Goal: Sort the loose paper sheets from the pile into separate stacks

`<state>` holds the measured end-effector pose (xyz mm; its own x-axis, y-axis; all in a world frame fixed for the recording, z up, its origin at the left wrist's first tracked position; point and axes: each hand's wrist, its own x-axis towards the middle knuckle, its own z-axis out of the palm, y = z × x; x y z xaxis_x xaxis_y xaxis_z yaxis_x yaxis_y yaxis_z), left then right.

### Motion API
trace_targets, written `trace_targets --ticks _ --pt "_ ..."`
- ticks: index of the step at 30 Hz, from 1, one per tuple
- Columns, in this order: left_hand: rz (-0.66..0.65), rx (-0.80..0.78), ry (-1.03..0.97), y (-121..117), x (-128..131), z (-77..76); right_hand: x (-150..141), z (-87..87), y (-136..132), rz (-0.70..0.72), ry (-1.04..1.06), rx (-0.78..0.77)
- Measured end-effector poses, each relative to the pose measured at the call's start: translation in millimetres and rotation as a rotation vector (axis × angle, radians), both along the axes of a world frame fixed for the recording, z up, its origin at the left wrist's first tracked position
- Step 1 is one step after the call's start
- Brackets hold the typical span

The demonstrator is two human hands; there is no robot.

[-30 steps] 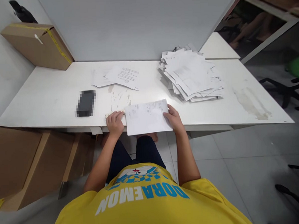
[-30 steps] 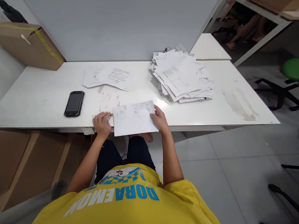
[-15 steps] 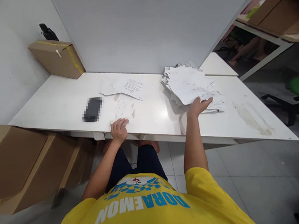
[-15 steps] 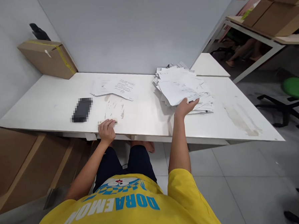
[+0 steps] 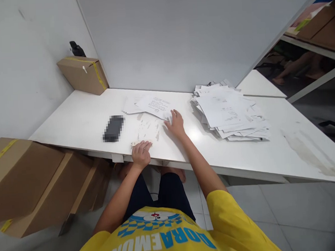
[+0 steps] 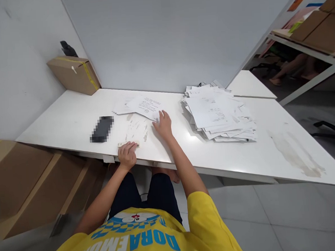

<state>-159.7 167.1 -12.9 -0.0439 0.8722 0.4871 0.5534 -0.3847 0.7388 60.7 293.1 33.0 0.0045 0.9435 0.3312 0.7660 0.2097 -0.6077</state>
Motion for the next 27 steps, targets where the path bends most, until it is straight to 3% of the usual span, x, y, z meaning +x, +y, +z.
trace_targets --ticks 5,10,17,20,23,27 --pt "0.008 -0.005 0.037 -0.9 -3.1 -4.4 -26.3 3.5 40.8 0.104 -0.251 -0.106" --pt "0.004 0.142 0.148 -1.0 -6.5 -13.4 -30.6 3.5 41.6 0.111 -0.394 -0.044" --pt "0.1 0.504 0.476 1.2 -5.2 -12.4 -23.0 3.3 30.0 -0.004 -0.352 0.254" --pt "0.098 0.478 0.504 0.7 -5.5 -4.4 -8.0 6.2 10.0 -0.091 -0.228 0.411" --pt "0.022 0.363 0.401 -13.7 -1.9 2.7 8.7 4.6 -31.9 -0.151 -0.107 0.533" --pt "-0.263 0.045 -0.071 -61.8 26.2 8.4 28.9 -14.8 -119.3 -0.088 -0.077 0.645"
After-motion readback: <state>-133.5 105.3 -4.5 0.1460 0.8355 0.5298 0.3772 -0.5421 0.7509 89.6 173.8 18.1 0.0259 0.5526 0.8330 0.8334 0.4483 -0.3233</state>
